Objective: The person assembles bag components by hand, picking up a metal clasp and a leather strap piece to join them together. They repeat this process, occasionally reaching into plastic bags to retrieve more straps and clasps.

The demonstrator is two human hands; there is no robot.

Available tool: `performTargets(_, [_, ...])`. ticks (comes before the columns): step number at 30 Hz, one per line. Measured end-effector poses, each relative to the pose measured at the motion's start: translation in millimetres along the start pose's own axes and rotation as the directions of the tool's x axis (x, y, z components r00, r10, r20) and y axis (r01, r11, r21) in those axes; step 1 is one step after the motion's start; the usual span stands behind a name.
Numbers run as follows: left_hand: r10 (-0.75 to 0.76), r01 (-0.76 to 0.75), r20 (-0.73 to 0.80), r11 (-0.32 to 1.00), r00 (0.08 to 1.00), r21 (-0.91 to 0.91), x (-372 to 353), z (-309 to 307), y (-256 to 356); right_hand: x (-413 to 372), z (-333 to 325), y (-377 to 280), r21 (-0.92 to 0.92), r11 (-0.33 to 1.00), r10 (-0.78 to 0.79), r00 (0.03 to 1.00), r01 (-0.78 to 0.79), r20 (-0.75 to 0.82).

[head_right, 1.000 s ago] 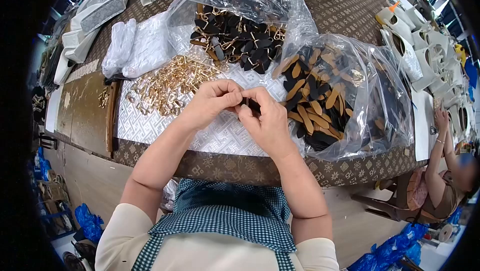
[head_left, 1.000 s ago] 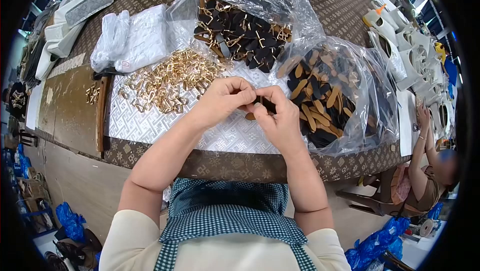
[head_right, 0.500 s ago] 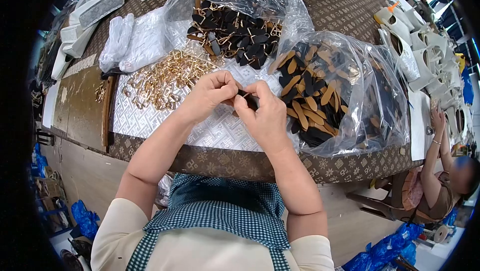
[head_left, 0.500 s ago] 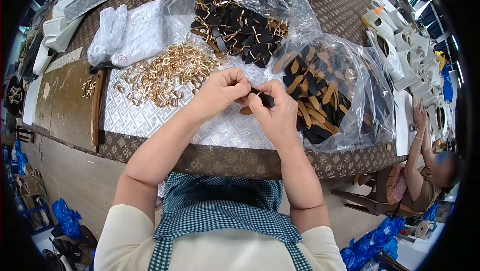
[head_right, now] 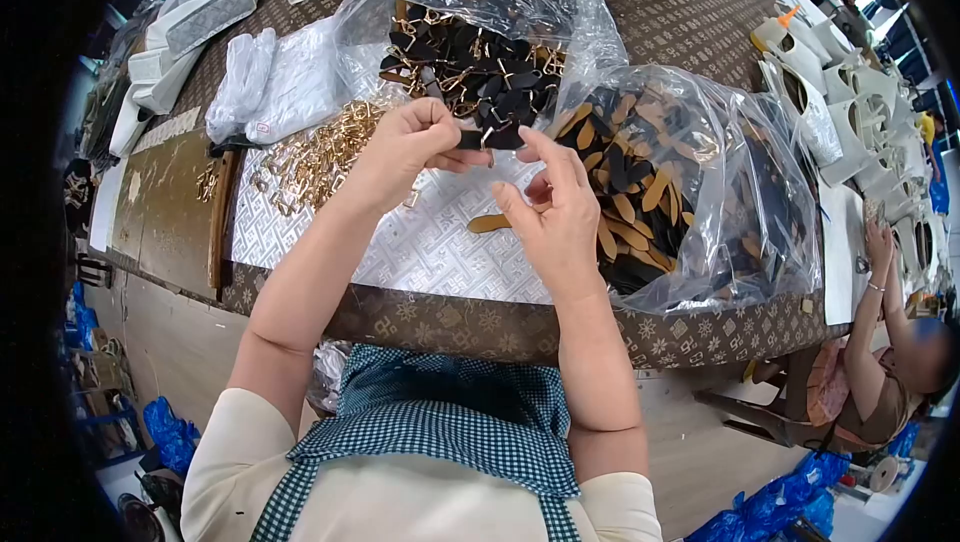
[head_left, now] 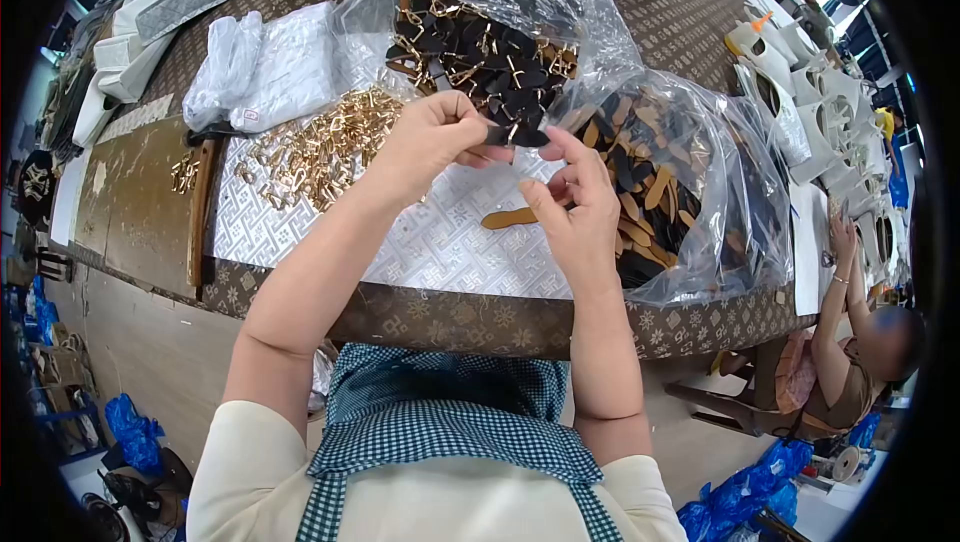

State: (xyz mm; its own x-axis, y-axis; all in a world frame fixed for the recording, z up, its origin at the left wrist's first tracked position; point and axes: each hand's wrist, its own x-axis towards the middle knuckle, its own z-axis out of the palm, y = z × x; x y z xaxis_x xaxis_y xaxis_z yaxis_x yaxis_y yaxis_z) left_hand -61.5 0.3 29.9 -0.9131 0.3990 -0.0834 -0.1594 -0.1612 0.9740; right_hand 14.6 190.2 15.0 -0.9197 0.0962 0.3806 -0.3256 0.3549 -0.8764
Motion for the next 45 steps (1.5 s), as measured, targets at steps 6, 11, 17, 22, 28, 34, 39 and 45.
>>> performTargets(6, [0.070,-0.073,-0.045,0.995,0.996,-0.066,6,3,8,-2,-2,12,0.120,0.991,0.069,0.989,-0.053,-0.131])
performTargets(11, [0.457,-0.318,-0.170,0.798,0.873,0.511,18,-22,25,-2,-4,12,-0.290,0.954,-0.015,0.979,0.075,0.202])
performTargets(17, [0.204,-0.113,0.045,0.335,0.978,0.935,-60,-46,6,-6,-4,4,-0.419,0.896,0.016,0.934,0.145,0.357])
performTargets(22, [0.255,-0.138,0.064,0.286,0.965,0.948,-68,-50,-14,-6,-3,4,-0.405,0.900,-0.018,0.940,0.163,0.340])
performTargets(28, [0.011,-0.025,0.046,0.944,0.999,0.330,-55,-25,-7,-8,7,-9,0.206,0.916,0.296,0.926,-0.345,0.235])
performTargets(34, [0.110,-0.101,0.070,0.987,0.992,-0.123,-38,1,-19,-7,2,-4,0.127,0.987,0.081,0.986,-0.100,0.145])
performTargets(39, [0.083,-0.066,0.093,0.983,0.992,-0.174,-41,2,-33,-10,5,-6,0.154,0.982,0.088,0.986,-0.110,0.143])
performTargets(45, [0.046,-0.040,0.035,0.985,0.998,-0.168,-44,5,-35,-11,10,-11,0.146,0.980,0.112,0.981,-0.135,0.161])
